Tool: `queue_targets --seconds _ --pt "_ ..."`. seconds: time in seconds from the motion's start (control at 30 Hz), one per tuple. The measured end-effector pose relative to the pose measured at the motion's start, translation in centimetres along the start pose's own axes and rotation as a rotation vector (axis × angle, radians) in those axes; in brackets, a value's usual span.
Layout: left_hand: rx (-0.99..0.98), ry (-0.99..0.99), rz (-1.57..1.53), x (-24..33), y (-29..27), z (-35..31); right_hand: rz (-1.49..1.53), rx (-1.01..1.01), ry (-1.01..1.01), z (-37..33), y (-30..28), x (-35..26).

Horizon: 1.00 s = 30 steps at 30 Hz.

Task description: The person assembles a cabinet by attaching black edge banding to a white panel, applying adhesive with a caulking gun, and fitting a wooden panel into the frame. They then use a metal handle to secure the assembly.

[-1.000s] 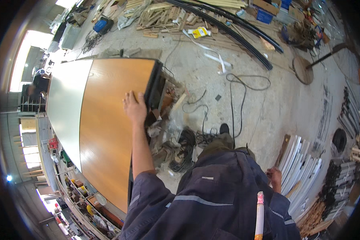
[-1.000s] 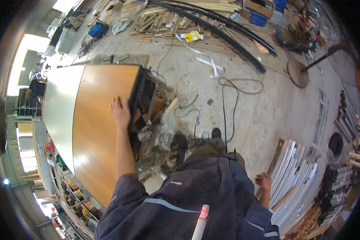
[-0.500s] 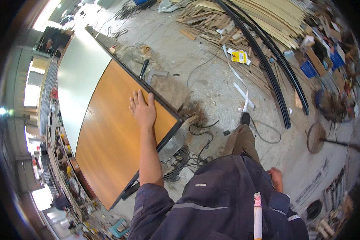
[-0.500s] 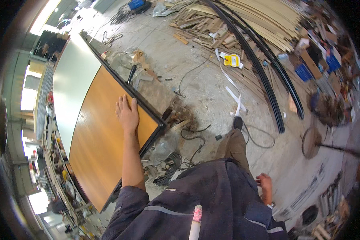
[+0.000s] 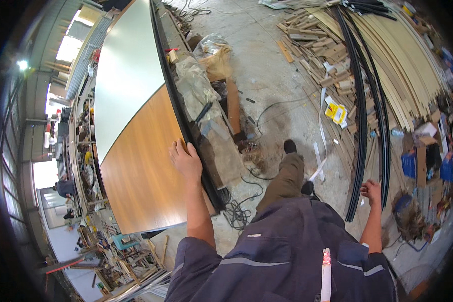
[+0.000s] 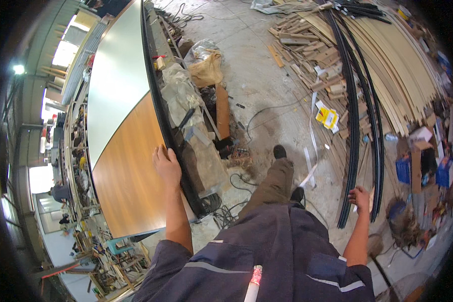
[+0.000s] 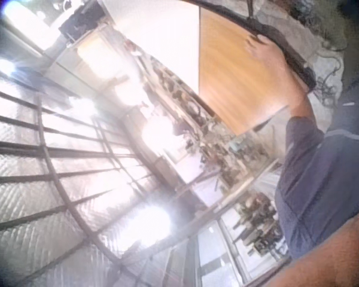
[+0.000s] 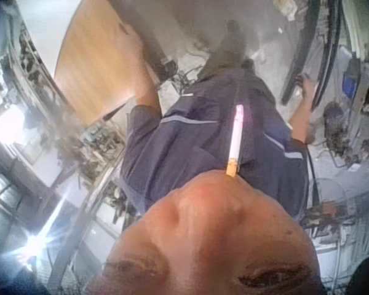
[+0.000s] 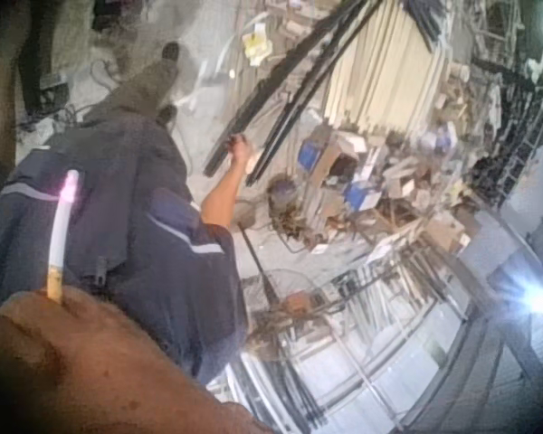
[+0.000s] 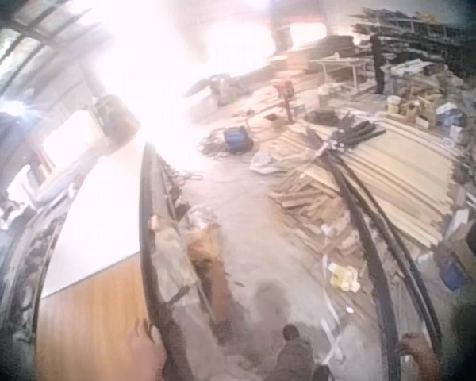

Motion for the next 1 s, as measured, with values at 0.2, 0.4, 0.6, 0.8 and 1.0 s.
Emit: queue_targets --seconds 0.2,0.4,0.6,0.8,1.0 --pt "0.116 0.106 -0.178 8.2 1.6 6.3 -0.05 -0.087 -0.063 6.0 10.3 -14.3" --pt "-0.279 -0.132 0.02 7.7 9.9 9.3 -0.323 -0.205 0.025 8.9 20.4 -20.2" --pt "-0.386 -0.185 0.264 7.3 13.1 11.6 -0.447 -0.272 0.077 15.0 25.8 -26.2" --pt "-0.601 -0.174 0.354 7.5 13.9 13.0 -0.546 -0.41 0.028 23.6 32.7 -34.3" --pt "-0.497 -0.34 0.161 11.4 9.0 17.4 -0.61 -0.59 -0.018 29.5 42.3 -43.2"
Point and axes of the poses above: each hand's wrist, its own z-axis towards the middle knuckle, its own y-axis out of the palm, x = y × z, the point moved 4 cm from there along z, towards the middle knuckle, and after that the axes turned 6 degrees about z, right-handed, at the moved point
